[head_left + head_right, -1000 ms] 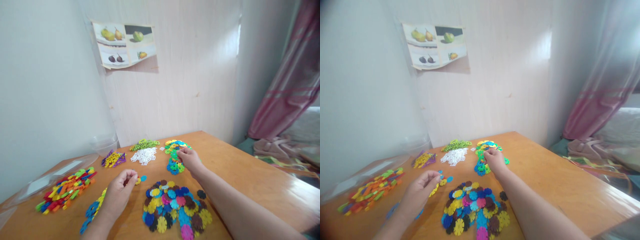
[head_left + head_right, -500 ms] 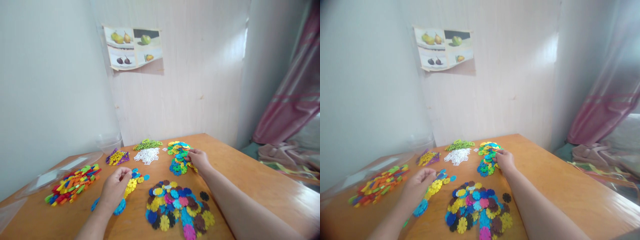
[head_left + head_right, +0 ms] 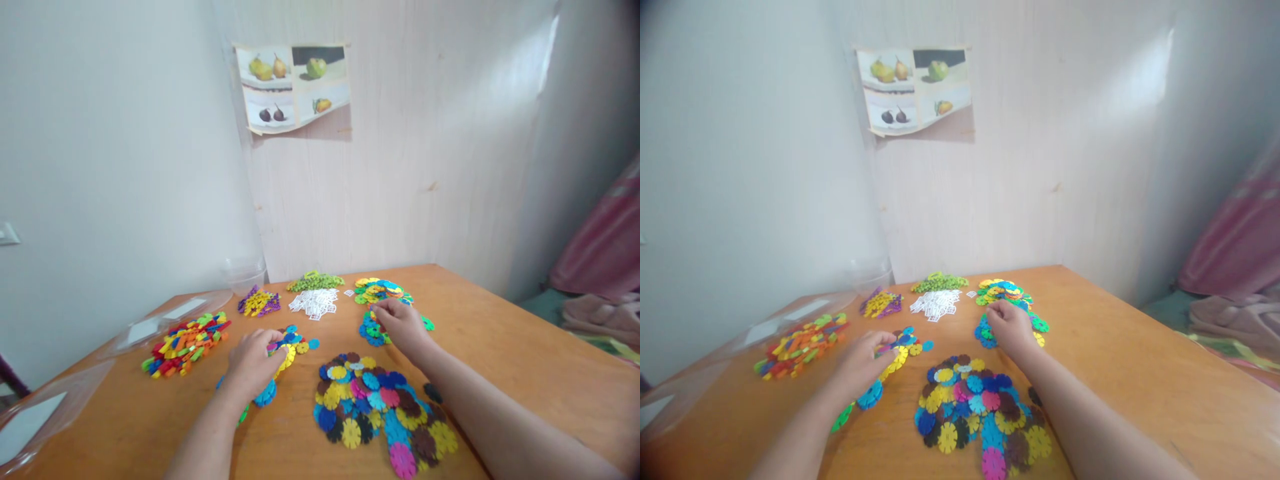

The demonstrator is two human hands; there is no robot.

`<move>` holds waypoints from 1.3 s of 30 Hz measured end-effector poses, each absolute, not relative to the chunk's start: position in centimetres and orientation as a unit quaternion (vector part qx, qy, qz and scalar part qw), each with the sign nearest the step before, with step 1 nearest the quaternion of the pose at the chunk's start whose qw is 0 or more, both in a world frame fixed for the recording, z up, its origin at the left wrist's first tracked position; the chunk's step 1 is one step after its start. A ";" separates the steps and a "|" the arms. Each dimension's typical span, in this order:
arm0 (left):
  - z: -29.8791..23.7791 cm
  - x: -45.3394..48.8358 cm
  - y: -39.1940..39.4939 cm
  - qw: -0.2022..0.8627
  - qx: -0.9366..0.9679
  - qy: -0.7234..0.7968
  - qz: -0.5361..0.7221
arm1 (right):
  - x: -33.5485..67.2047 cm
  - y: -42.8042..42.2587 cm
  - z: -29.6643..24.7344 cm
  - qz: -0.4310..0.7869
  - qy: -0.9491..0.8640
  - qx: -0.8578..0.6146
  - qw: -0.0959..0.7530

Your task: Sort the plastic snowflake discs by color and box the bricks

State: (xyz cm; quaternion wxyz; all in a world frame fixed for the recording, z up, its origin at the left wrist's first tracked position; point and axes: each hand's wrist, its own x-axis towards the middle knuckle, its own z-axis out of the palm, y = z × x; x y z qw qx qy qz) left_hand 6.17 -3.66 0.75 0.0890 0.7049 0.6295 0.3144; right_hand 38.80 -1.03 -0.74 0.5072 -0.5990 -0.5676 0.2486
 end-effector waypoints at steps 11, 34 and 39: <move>0.9 6.9 -4.0 -0.041 0.738 0.645 0.195 | 36.4 -3.1 -0.6 0.180 -0.676 -0.561 0.442; 1.3 11.9 -5.7 -0.120 0.824 0.392 0.391 | 34.0 -4.6 1.0 0.501 -0.553 -0.453 0.488; 1.0 9.6 -4.0 -0.128 0.777 0.466 0.403 | 38.2 -2.0 1.3 0.359 -0.460 -0.578 0.570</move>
